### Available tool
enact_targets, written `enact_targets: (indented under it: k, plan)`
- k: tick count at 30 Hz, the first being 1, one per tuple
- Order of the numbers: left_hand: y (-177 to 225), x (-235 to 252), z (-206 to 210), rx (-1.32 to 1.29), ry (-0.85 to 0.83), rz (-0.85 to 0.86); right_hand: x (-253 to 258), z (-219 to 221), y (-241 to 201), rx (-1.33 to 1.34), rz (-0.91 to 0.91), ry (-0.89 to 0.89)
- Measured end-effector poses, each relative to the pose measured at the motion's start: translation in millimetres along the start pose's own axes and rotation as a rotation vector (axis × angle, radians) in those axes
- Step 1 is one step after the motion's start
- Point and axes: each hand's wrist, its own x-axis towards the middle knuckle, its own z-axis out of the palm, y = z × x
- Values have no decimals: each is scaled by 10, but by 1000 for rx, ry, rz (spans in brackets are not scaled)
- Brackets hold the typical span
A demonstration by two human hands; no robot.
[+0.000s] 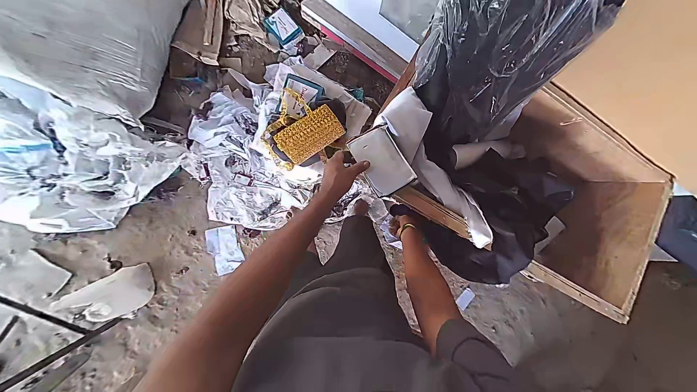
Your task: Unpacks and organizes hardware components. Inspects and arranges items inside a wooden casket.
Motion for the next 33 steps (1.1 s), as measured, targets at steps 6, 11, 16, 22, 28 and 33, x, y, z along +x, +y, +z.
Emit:
enact_targets:
  k: [6,11,16,22,28,33]
  plan:
    - [18,2,12,67,-11,3,-1075,94,141,-1158,-548,-54]
    - [167,-54,-2,230,-30,-46,-1788,-98,-14,-1111,-901,-409]
    - [147,-48,-13,143,-40,-1,-2086,-345,-436,-588,-1544,-35]
    - [-32,-13,40,-2,3,84,-1772,-341,-1053,-427,-1543,429]
    - [-20,-14,137,-25,35,7,-1615,-199,-1175,-591,-1177,145]
    - [198,-116,190,148,103,-65,-1598,-349,-1427,-578,-1002,-69]
